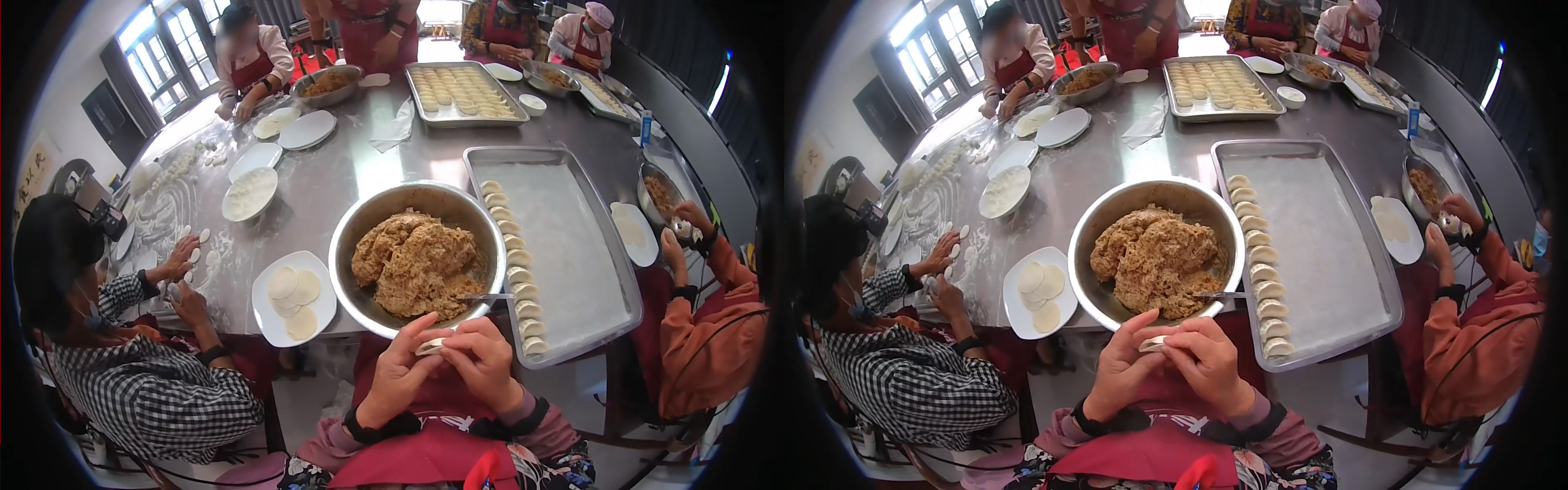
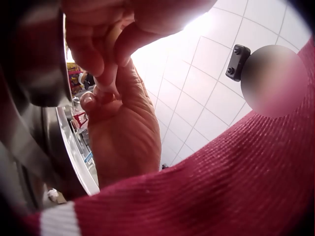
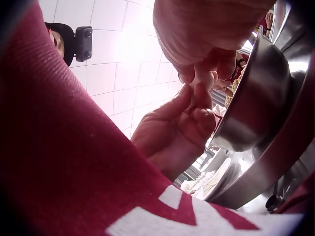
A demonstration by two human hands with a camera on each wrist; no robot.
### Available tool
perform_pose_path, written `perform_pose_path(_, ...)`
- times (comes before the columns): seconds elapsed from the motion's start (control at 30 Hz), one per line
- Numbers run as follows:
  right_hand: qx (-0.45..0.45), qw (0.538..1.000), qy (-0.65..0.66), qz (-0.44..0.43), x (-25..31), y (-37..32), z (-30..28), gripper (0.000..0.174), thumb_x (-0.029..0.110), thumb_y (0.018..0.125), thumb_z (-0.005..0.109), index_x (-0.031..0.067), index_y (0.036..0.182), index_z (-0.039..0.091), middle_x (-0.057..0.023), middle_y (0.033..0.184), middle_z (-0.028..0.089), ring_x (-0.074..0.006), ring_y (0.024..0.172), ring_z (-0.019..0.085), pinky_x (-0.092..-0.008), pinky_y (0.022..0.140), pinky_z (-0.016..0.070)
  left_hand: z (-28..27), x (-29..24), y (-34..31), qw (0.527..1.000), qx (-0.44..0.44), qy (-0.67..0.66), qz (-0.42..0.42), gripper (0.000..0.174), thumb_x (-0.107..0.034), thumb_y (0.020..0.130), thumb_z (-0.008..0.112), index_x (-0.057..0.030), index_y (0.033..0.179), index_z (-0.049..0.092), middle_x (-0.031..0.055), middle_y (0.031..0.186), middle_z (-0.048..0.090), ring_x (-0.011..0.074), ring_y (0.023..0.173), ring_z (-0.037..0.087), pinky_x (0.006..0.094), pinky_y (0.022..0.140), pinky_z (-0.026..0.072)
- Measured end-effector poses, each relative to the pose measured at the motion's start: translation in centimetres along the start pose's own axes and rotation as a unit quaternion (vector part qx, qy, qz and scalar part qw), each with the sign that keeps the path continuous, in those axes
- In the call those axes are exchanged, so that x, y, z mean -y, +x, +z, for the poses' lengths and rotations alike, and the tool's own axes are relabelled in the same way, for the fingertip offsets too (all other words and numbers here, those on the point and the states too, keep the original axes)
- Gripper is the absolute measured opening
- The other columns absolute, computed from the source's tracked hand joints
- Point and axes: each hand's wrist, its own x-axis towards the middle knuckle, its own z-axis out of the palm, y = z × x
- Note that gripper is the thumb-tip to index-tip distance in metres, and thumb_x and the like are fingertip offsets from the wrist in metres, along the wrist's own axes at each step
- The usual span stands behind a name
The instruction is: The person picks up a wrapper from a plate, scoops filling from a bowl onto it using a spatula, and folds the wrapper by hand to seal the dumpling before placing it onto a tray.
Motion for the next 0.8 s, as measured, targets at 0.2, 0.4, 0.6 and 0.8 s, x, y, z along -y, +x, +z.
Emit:
perform_pose_path(0.2,-0.026,0.998,0.027,0.046,0.7,0.4,0.2,0.015,-0.001,0.073,0.073,0.0020,0.086,0.066,-0.0096,0.085,0.060,-0.0174,0.073,0.061,-0.0269,0.061,0.0493,0.0,0.6,0.1,0.998,-0.056,-0.037,-0.003,0.048,0.000,0.091,0.052,-0.0035,0.137,0.038,0.0107,0.120,0.057,0.0122,0.096,0.059,0.0232,0.077,0.0494)
perform_pose_path(0.4,-0.031,0.996,0.054,0.070,0.7,0.7,1.0,0.014,-0.002,0.074,0.073,0.0010,0.084,0.065,-0.0096,0.085,0.060,-0.0171,0.073,0.062,-0.0261,0.061,0.0499,-0.1,1.0,0.2,0.998,-0.045,0.020,0.048,0.038,-0.004,0.094,0.049,0.0016,0.131,0.046,0.0087,0.117,0.060,0.0122,0.101,0.058,0.0233,0.085,0.0479)
perform_pose_path(0.6,-0.004,1.000,0.003,0.027,0.6,0.7,1.2,0.014,-0.002,0.073,0.072,0.0008,0.083,0.064,-0.0097,0.084,0.060,-0.0176,0.071,0.062,-0.0261,0.060,0.0494,-0.6,0.8,-0.2,0.996,-0.024,0.084,0.027,0.035,-0.001,0.092,0.051,-0.0007,0.127,0.052,0.0070,0.112,0.062,0.0105,0.101,0.057,0.0231,0.087,0.0463)
perform_pose_path(0.8,0.013,0.997,0.024,0.066,0.6,0.7,1.1,0.012,-0.002,0.074,0.071,0.0010,0.082,0.064,-0.0100,0.086,0.060,-0.0170,0.069,0.061,-0.0261,0.057,0.0479,-0.7,1.1,-0.1,0.997,-0.012,0.067,0.026,0.035,0.001,0.090,0.052,-0.0004,0.125,0.052,0.0062,0.112,0.061,0.0103,0.101,0.056,0.0235,0.088,0.0454)
